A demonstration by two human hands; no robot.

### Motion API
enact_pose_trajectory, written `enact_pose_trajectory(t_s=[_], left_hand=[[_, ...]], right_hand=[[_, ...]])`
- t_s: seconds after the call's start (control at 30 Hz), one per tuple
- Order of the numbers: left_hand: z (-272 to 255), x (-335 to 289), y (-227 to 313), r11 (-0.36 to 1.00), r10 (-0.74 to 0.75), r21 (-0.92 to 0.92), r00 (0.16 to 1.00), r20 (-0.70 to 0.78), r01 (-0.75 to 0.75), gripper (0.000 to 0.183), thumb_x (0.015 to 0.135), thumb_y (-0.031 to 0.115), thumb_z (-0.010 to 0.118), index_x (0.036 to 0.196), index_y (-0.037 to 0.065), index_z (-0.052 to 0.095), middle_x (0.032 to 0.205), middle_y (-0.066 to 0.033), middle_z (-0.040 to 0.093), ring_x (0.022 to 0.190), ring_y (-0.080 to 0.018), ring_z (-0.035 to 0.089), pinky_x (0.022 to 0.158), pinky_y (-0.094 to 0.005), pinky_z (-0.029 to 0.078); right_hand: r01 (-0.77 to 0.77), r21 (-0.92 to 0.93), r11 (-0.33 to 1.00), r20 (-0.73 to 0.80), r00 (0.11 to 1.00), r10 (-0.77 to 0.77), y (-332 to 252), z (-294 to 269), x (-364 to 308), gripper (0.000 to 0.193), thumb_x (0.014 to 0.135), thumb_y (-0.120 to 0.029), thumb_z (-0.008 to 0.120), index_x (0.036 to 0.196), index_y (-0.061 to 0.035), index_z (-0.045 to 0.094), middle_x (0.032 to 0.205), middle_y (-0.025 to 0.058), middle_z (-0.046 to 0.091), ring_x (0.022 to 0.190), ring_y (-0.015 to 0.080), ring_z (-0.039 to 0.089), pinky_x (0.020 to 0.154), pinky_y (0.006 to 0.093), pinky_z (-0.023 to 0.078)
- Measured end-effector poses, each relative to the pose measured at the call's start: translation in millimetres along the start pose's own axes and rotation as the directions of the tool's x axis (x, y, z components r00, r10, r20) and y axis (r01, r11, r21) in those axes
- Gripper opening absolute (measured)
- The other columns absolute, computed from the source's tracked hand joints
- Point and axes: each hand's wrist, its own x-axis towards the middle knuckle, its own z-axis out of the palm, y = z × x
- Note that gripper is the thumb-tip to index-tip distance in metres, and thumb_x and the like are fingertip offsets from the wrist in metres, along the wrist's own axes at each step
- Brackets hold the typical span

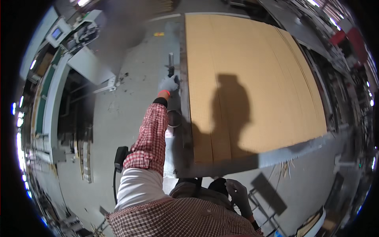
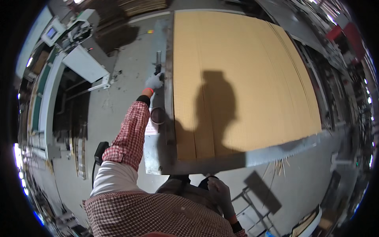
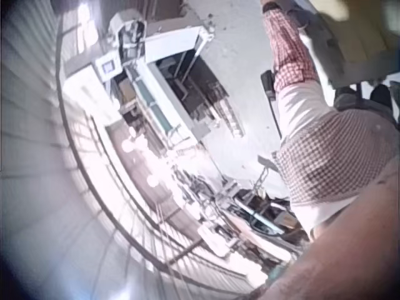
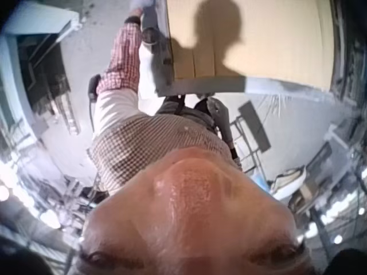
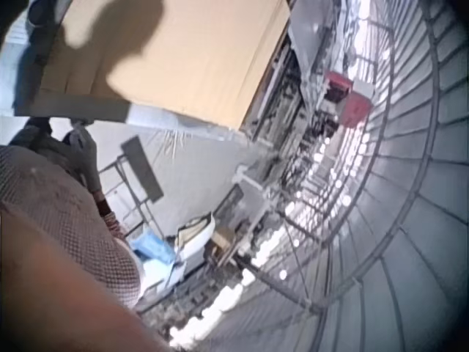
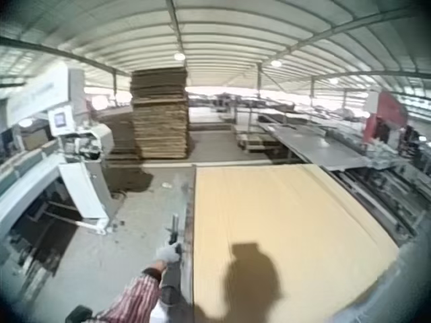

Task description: The person trims the edges of a stack of wood veneers using a knife and clears the scrap pieces onto the floor. They then lift the trimmed stack and carry it to a nearby table where another person assists in aligning them.

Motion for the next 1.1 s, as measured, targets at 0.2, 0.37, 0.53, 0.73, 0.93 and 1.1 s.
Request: enact_pose_trajectory(t_s=[0.2,0.37,0.53,0.73,0.93,1.1], left_hand=[[-141,84,-194,0.904,0.073,-0.323,0.845,-0.529,-0.28,0.021,0.09,0.017,0.052,0.103,0.006,0.064,0.097,-0.0228,0.063,0.085,-0.0373,0.063,0.072,-0.0447,0.051],[-187,-120,-83,0.417,-0.082,-0.803,0.862,-0.5,-0.426,0.019,0.09,0.005,0.049,0.105,-0.002,0.059,0.082,-0.0047,0.061,0.071,-0.0117,0.054,0.06,-0.0281,0.045],[-124,-323,-71,0.528,0.651,-0.804,0.738,0.176,-0.274,0.039,0.083,0.007,0.067,0.12,0.004,0.057,0.116,-0.0129,0.058,0.102,-0.0249,0.058,0.093,-0.0342,0.045],[-122,-330,-115,0.789,0.527,-0.509,0.805,0.273,-0.344,0.074,0.08,0.02,0.065,0.145,0.007,0.032,0.119,-0.0222,0.057,0.102,-0.0359,0.06,0.087,-0.0431,0.05],[-90,-238,-103,0.923,0.328,-0.211,0.945,-0.005,-0.321,0.082,0.078,0.021,0.062,0.143,-0.005,0.021,0.106,-0.027,0.061,0.092,-0.0411,0.063,0.082,-0.0452,0.052],[-82,-186,-90,0.958,0.249,-0.132,0.967,-0.047,-0.253,0.08,0.076,0.014,0.063,0.138,-0.015,0.021,0.109,-0.0293,0.06,0.099,-0.0389,0.063,0.083,-0.0426,0.052]], right_hand=[[0.212,0.197,0.957,-0.09,0.976,-0.198,-109,159,67,0.021,0.087,-0.01,0.063,0.104,0.0006,0.068,0.096,0.0114,0.07,0.085,0.0153,0.066,0.076,0.0289,0.052],[0.481,0.252,0.84,-0.345,0.855,-0.386,-125,187,91,0.023,0.088,-0.005,0.062,0.11,0.0023,0.062,0.096,0.013,0.065,0.083,0.0143,0.063,0.07,0.0274,0.05],[0.148,0.973,0.176,-0.13,0.985,-0.11,-126,248,143,0.027,0.097,-0.015,0.052,0.12,-0.0003,0.052,0.102,0.0113,0.06,0.087,0.0169,0.059,0.076,0.0296,0.05],[0.082,0.81,0.58,-0.068,0.997,-0.046,-100,226,105,0.036,0.101,-0.037,0.042,0.116,-0.0058,0.051,0.076,0.0042,0.059,0.056,0.0079,0.051,0.052,0.0216,0.043],[-0.116,0.748,0.654,0.15,0.989,0.004,-105,220,55,0.046,0.102,-0.043,0.036,0.117,-0.0036,0.053,0.073,0.0029,0.056,0.059,0.0073,0.05,0.055,0.0214,0.042],[-0.134,0.811,0.569,0.129,0.99,0.051,-98,231,53,0.034,0.099,-0.034,0.049,0.109,-0.0024,0.057,0.078,0.0027,0.055,0.061,0.0087,0.05,0.057,0.0217,0.041]])
